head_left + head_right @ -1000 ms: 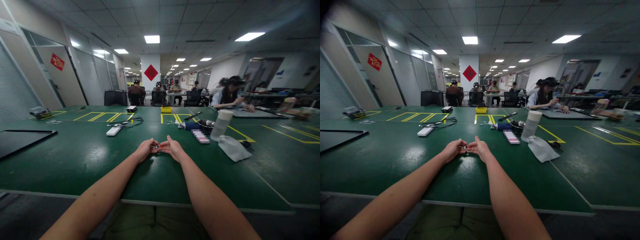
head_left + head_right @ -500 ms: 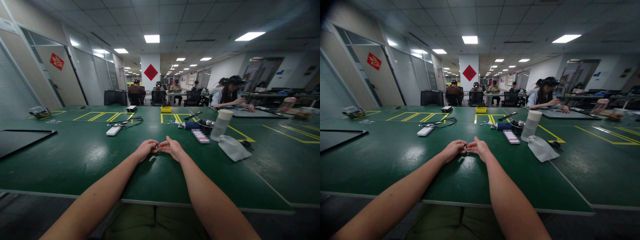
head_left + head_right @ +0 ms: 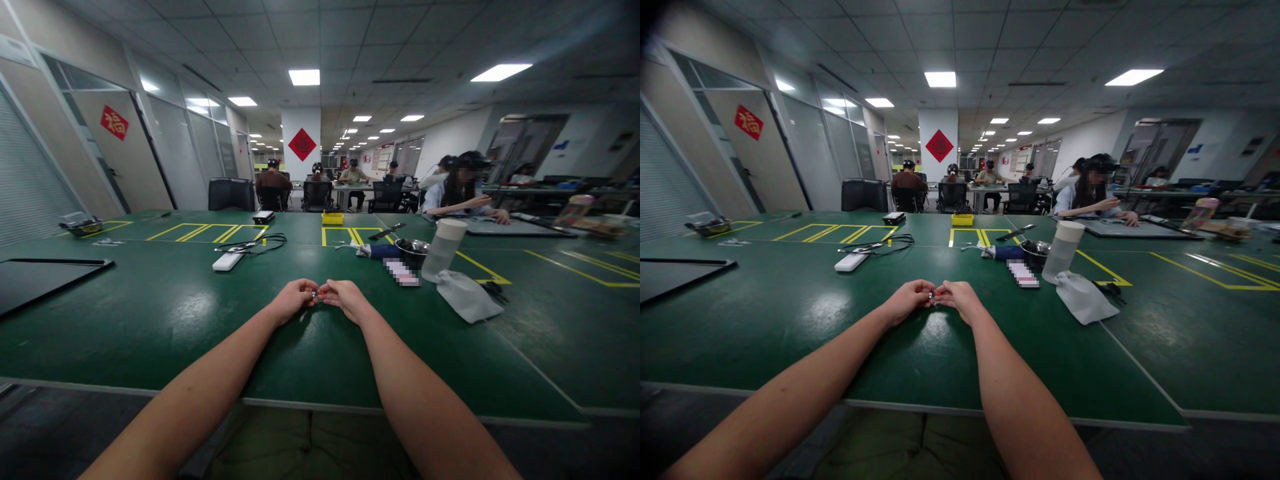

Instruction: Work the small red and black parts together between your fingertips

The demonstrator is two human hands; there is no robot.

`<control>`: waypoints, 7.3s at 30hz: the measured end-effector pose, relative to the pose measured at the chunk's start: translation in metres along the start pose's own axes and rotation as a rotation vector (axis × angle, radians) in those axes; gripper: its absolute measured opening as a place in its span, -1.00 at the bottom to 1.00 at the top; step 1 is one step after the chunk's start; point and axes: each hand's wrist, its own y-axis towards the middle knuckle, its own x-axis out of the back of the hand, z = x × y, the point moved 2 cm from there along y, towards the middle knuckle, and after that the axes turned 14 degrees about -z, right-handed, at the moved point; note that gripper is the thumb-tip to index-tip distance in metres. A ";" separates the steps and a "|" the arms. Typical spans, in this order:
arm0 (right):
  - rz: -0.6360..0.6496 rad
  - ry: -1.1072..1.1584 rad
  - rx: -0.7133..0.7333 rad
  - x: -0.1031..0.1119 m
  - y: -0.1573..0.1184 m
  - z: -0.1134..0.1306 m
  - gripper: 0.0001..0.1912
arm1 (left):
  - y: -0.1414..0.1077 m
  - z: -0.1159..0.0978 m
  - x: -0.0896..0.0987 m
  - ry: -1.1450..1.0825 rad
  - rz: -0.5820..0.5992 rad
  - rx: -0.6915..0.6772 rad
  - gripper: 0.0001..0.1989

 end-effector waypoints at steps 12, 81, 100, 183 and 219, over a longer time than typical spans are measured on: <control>0.003 -0.001 0.005 0.000 0.002 -0.002 -0.72 | 0.004 0.006 0.003 -0.010 0.006 0.001 -0.76; 0.049 -0.016 0.070 0.001 0.001 -0.004 -0.90 | 0.001 0.000 0.001 -0.099 -0.049 0.158 -0.72; 0.014 -0.017 0.161 0.000 -0.001 -0.003 -0.83 | -0.004 -0.005 0.003 -0.058 -0.026 0.028 -0.75; -0.017 -0.028 0.250 -0.001 0.001 -0.001 -0.79 | -0.005 -0.007 -0.002 0.123 -0.048 -0.134 -0.74; -0.003 -0.143 0.511 -0.002 -0.003 0.007 -0.71 | -0.004 -0.014 0.001 0.479 -0.223 -0.625 -0.77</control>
